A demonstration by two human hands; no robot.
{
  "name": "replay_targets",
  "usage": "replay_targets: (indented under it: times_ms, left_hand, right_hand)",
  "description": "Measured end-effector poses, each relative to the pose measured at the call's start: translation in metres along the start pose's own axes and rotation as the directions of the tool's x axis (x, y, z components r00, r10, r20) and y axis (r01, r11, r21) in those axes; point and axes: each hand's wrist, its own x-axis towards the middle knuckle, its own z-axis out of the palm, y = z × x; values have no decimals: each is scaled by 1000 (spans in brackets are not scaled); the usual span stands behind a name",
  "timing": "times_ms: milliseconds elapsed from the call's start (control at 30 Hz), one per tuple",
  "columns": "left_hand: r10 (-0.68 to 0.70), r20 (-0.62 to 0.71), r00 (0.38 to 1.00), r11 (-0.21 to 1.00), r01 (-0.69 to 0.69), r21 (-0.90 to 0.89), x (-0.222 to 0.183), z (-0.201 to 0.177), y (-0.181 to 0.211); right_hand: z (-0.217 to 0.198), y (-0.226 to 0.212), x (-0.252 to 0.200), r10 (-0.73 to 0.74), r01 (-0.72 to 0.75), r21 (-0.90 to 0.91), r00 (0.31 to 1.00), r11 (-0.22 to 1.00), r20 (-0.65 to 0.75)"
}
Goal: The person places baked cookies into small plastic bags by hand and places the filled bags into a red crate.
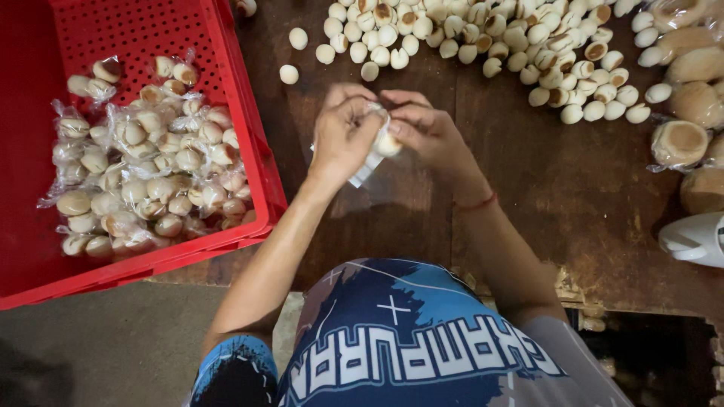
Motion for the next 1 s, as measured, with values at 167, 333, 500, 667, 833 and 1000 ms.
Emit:
replay_targets:
  times_ms: [167, 333, 500, 667, 833, 1000]
  left_hand:
    - [-455, 325, 829, 582, 553, -596, -10, -3, -8]
    - [-415, 137, 900, 724, 417, -550, -13, 5, 3]
    - [-305, 227, 925, 801, 378, -465, -18, -7, 21]
    - [-249, 57, 967, 941, 256, -221, -19, -7, 41]
    - [-277, 71, 958, 961, 276, 20, -25, -25, 51]
    - [-99, -183, 978, 995, 92, -46, -36, -55, 31]
  right_hand:
    - [9, -19, -9, -372, 336, -433, 928, 836, 2]
    - [15, -17, -17, -453, 366, -523, 890, 770, -44]
    - [18, -5, -20, -450, 344, -516, 889, 784, -90]
    - [27, -17, -29, -603, 465, -660, 797, 591, 22]
    - [33, -22, -30, -629, 529, -792, 737, 306, 249]
    - [48, -34, -27, -629, 558, -780, 722, 284, 288]
